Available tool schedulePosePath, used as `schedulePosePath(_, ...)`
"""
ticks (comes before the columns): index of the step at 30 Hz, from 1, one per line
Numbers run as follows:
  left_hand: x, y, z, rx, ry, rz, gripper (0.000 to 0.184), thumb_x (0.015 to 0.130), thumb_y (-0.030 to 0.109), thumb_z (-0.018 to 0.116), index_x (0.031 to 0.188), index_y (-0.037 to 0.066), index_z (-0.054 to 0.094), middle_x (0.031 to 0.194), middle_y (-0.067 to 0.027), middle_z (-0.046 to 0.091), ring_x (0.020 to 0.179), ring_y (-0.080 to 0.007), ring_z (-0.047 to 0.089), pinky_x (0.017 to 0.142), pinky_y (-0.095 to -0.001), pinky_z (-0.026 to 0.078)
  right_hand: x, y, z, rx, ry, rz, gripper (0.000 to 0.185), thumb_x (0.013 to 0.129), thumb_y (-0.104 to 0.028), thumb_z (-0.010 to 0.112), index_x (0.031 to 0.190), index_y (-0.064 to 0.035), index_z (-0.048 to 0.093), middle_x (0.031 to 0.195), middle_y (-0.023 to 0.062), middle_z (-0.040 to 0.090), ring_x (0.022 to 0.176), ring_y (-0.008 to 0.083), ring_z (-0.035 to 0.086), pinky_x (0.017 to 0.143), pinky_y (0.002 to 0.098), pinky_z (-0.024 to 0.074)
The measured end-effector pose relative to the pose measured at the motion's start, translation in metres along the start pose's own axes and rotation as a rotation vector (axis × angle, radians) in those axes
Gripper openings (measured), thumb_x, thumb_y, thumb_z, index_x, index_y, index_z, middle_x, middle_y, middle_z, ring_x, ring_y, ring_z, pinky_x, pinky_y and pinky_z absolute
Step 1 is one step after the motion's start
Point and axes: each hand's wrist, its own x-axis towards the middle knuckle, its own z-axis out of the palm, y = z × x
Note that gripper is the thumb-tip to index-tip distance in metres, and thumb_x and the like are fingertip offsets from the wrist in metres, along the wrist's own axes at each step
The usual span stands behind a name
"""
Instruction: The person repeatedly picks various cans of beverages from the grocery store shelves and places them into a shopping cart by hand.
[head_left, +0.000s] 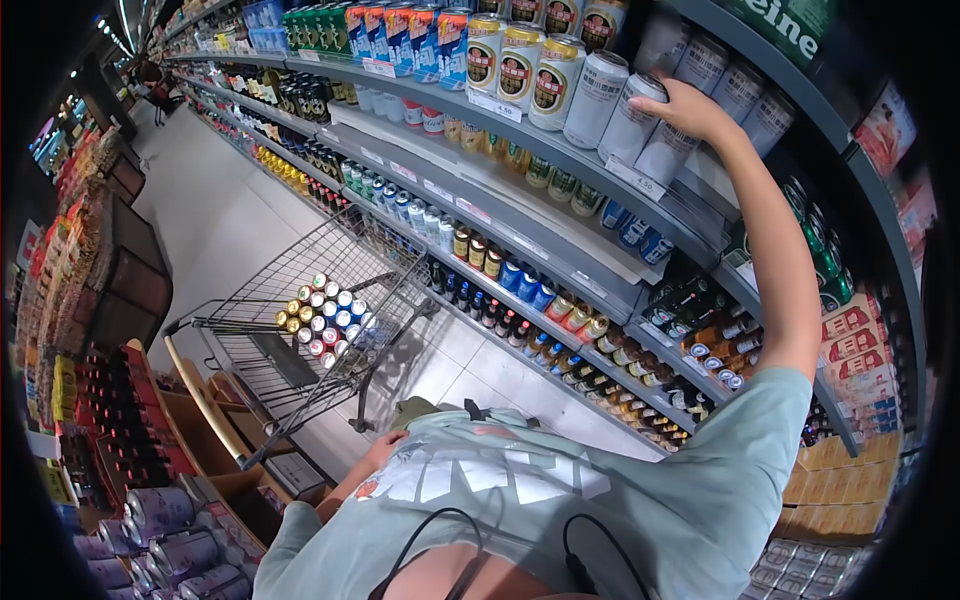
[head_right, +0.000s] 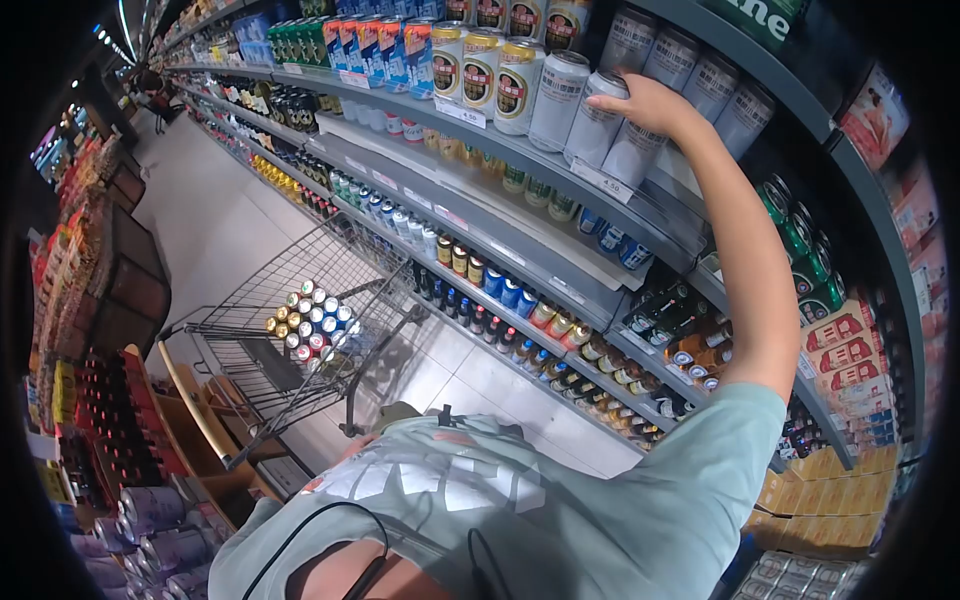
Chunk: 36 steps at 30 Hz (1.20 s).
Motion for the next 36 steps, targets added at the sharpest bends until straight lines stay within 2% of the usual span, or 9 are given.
schedulePosePath(1, -0.011, 0.03, -0.003, 0.042, 0.04, -0.024, 0.038, 0.099, 0.023, 0.059, 0.129, 0.0, 0.061, 0.12, -0.0112, 0.068, 0.111, -0.0157, 0.061, 0.098, -0.0292, 0.046, 0.002, 0.001, 0.001, -0.014, 0.031, -0.008, 0.099, 0.084, -0.069, 0.063, 0.145, 0.0064, 0.043, 0.137, 0.0315, 0.055, 0.132, 0.0381, 0.052, 0.111, 0.0398, 0.0406)
schedulePosePath(4, -0.006, 0.031, -0.018, -0.02, 0.033, -0.045, 0.035, 0.097, 0.022, 0.06, 0.124, 0.0, 0.064, 0.112, -0.0108, 0.071, 0.104, -0.0165, 0.064, 0.095, -0.0298, 0.048, 0.001, 0.006, 0.009, -0.035, 0.097, -0.016, 0.083, 0.09, -0.057, 0.065, 0.145, 0.0023, 0.045, 0.137, 0.0282, 0.057, 0.13, 0.0369, 0.054, 0.11, 0.0392, 0.0403)
schedulePosePath(10, 0.0, 0.038, -0.038, 0.076, 0.184, -0.049, 0.032, 0.093, 0.024, 0.063, 0.114, 0.001, 0.069, 0.101, -0.0099, 0.073, 0.093, -0.0178, 0.066, 0.088, -0.0311, 0.05, -0.012, -0.01, -0.002, 0.046, 0.051, 0.005, 0.087, 0.087, -0.057, 0.069, 0.148, 0.0011, 0.043, 0.139, 0.0284, 0.055, 0.132, 0.0365, 0.053, 0.11, 0.0388, 0.0409)
schedulePosePath(19, 0.009, 0.001, -0.07, -0.057, 0.244, 0.022, 0.025, 0.09, 0.019, 0.061, 0.103, -0.001, 0.069, 0.094, -0.0079, 0.072, 0.089, -0.0153, 0.066, 0.084, -0.0295, 0.051, -0.023, -0.022, -0.007, -0.031, 0.164, 0.066, 0.083, 0.087, -0.052, 0.071, 0.146, 0.0009, 0.046, 0.135, 0.025, 0.06, 0.129, 0.0341, 0.057, 0.106, 0.0384, 0.0429)
schedulePosePath(21, 0.008, -0.005, -0.075, -0.032, 0.25, -0.001, 0.026, 0.089, 0.021, 0.061, 0.102, 0.0, 0.069, 0.093, -0.008, 0.071, 0.087, -0.0152, 0.065, 0.082, -0.03, 0.051, -0.022, -0.012, -0.011, -0.171, 0.236, 0.014, 0.08, 0.088, -0.052, 0.071, 0.146, -0.0036, 0.047, 0.132, 0.0241, 0.062, 0.125, 0.0352, 0.059, 0.103, 0.0393, 0.0447)
schedulePosePath(24, -0.005, 0.0, -0.085, 0.014, 0.257, -0.071, 0.026, 0.088, 0.025, 0.062, 0.099, 0.003, 0.069, 0.087, -0.0078, 0.07, 0.082, -0.0181, 0.065, 0.076, -0.033, 0.051, -0.037, -0.055, -0.032, -0.246, 0.22, 0.031, 0.074, 0.088, -0.046, 0.073, 0.147, -0.0106, 0.047, 0.132, 0.0231, 0.062, 0.125, 0.0355, 0.06, 0.102, 0.0383, 0.0453)
schedulePosePath(30, -0.017, 0.0, -0.104, 0.263, 0.185, -0.039, 0.036, 0.089, 0.034, 0.063, 0.109, 0.003, 0.067, 0.095, -0.0121, 0.071, 0.088, -0.0279, 0.068, 0.079, -0.0385, 0.052, -0.041, -0.096, -0.045, -0.003, 0.201, -0.198, 0.064, 0.091, -0.012, 0.07, 0.149, -0.004, 0.044, 0.145, 0.0168, 0.054, 0.134, 0.0249, 0.052, 0.111, 0.0355, 0.0397)
schedulePosePath(33, -0.03, 0.025, -0.116, 0.296, 0.119, -0.013, 0.045, 0.094, 0.04, 0.061, 0.121, 0.003, 0.063, 0.098, -0.012, 0.07, 0.091, -0.026, 0.067, 0.084, -0.0368, 0.052, -0.041, -0.154, -0.024, 0.068, 0.142, -0.286, 0.068, 0.086, -0.007, 0.07, 0.149, -0.0046, 0.043, 0.146, 0.016, 0.052, 0.135, 0.0253, 0.05, 0.112, 0.0359, 0.0381)
schedulePosePath(36, -0.051, 0.083, -0.134, 0.268, 0.055, -0.043, 0.044, 0.095, 0.037, 0.062, 0.124, 0.004, 0.061, 0.108, -0.014, 0.069, 0.101, -0.0283, 0.066, 0.089, -0.0386, 0.052, -0.024, -0.202, 0.018, 0.221, 0.045, -0.377, 0.076, 0.081, -0.011, 0.074, 0.149, -0.0018, 0.043, 0.147, 0.015, 0.051, 0.135, 0.0246, 0.049, 0.114, 0.0361, 0.0363)
